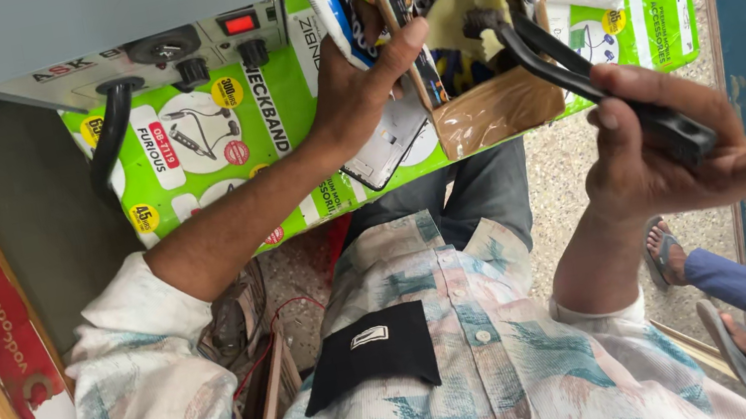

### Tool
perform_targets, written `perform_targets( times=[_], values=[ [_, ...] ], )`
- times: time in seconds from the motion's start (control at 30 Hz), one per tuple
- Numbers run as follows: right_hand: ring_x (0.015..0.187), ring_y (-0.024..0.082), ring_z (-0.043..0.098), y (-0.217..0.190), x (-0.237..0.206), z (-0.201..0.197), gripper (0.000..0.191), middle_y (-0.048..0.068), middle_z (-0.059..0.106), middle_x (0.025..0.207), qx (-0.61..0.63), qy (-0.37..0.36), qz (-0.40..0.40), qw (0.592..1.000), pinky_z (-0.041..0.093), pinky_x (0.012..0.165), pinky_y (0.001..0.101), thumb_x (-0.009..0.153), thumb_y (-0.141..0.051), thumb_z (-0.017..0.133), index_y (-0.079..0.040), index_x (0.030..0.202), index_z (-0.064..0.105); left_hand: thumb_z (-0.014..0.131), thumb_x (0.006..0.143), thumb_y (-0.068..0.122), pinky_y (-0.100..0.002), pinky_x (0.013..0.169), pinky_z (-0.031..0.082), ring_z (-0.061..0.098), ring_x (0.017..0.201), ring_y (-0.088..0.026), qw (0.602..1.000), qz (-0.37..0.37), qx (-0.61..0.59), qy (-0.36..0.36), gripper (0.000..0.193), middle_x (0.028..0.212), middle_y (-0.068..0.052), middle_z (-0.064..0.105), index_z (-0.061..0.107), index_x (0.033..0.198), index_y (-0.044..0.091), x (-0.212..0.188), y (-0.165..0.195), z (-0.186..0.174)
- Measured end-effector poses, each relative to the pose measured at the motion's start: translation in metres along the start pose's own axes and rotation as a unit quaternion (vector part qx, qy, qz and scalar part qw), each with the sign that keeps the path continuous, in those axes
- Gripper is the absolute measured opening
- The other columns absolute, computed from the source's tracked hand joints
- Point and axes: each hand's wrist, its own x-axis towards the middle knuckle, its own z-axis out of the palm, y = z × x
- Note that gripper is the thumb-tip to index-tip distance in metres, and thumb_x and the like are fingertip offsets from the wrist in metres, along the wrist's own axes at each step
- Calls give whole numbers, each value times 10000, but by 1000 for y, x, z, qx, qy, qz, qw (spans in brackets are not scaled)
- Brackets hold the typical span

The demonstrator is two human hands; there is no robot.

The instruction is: The person applies adhesive from a tube onto the back of a smartphone chassis. They then open a new battery package and remove the battery.

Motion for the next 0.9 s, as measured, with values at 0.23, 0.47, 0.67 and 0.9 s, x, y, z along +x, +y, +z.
perform_targets(
  times=[0.23, 0.47, 0.67, 0.9],
  values=[
    [830, 335, 777, -2, 4, -1, 918, 248, 716, 1065, -24, 51, -61, 997, 633, 654, 409, 954, 119, 749, -256, 1525, 136, 785, 915, 504, -239, 540, 558, 650, 717, -70, 999, 33, 42, -9, 487, 838, 15, 580, 466, 906, 135, 2, 2, -1],
    [711, 267, 707, -2, -2, -26, 455, 186, 683, 931, -56, 217, -44, 974, 626, 557, 356, 974, -31, 792, -126, 1198, 407, 702, 854, 597, -227, 455, 459, 614, 590, -84, 994, -108, -31, 9, 474, 752, 4, 611, 602, 901, 137, 1, 10, 3],
    [799, 223, 677, 7, -14, -62, 166, 197, 676, 903, -27, 233, 46, 971, 511, 632, 292, 1071, -48, 701, 9, 952, 600, 713, 906, 609, -250, 567, 546, 641, 688, -78, 998, -29, 57, -14, 513, 790, 25, 584, 529, 851, 133, -1, 6, 5],
    [775, 110, 638, 28, -49, -110, 162, 120, 652, 847, 90, 331, 108, 933, 524, 606, 181, 1026, -34, 608, 7, 870, 617, 831, 911, 424, -265, 698, 498, 581, 781, -92, 981, 127, 148, 14, 462, 871, 18, 572, 507, 950, 98, -5, 12, 2]
  ],
)
